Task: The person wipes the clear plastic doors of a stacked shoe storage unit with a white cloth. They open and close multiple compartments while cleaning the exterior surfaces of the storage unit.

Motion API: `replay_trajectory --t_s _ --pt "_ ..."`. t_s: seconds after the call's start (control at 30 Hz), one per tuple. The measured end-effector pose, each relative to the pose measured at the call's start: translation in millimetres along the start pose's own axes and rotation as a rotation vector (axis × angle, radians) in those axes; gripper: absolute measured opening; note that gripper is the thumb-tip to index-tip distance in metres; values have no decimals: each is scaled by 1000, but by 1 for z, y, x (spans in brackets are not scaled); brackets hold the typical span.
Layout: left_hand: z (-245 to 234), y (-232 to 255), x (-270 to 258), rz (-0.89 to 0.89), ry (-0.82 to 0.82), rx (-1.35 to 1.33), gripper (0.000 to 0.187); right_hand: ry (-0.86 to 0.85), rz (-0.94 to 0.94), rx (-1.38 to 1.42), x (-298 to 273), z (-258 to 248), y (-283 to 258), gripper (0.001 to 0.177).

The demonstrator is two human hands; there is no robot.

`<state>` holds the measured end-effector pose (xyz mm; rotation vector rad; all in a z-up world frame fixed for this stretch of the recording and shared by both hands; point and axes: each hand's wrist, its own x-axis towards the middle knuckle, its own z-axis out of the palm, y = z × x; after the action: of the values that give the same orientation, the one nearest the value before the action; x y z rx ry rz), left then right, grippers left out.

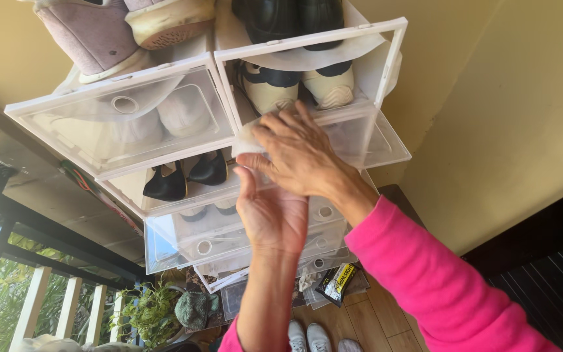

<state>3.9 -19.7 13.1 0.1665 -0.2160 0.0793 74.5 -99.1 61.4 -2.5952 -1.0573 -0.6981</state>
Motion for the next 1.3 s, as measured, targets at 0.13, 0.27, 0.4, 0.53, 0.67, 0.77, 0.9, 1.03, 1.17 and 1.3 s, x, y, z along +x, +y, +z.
replay_trajectory --t_s 0.13,0.27,0.4,0.53,0.67,0.77,0.9,1.03,1.17,1.3 --pt "15 -21 -8 -12 -63 -72 78 -66 48 -38 4 -7 2 69" --pt "20 -19 -6 -35 -48 13 81 -258 247 -58 -5 -26 17 58" --pt "17 -22 -6 -73 14 28 81 -250 353 -159 -24 -50 46 55" --pt "8 -25 -5 -28 -31 17 85 -34 210 -222 -28 -27 35 65" --pt "7 -24 -5 -72 -9 40 84 -285 403 -259 -33 -44 49 59" --pt "12 -23 -6 -62 56 -10 82 -112 408 -253 -51 -63 67 66" --pt "15 -21 -6 -61 45 2 82 -90 378 -270 -82 -67 70 69" --pt "13 -23 -7 -59 35 20 83 -118 397 -230 -104 -71 54 62" --pt "9 -23 -8 -54 16 50 83 -119 414 -175 -122 -79 30 51" --pt "5 -24 -8 -53 21 65 84 40 361 -59 -132 -80 13 35"
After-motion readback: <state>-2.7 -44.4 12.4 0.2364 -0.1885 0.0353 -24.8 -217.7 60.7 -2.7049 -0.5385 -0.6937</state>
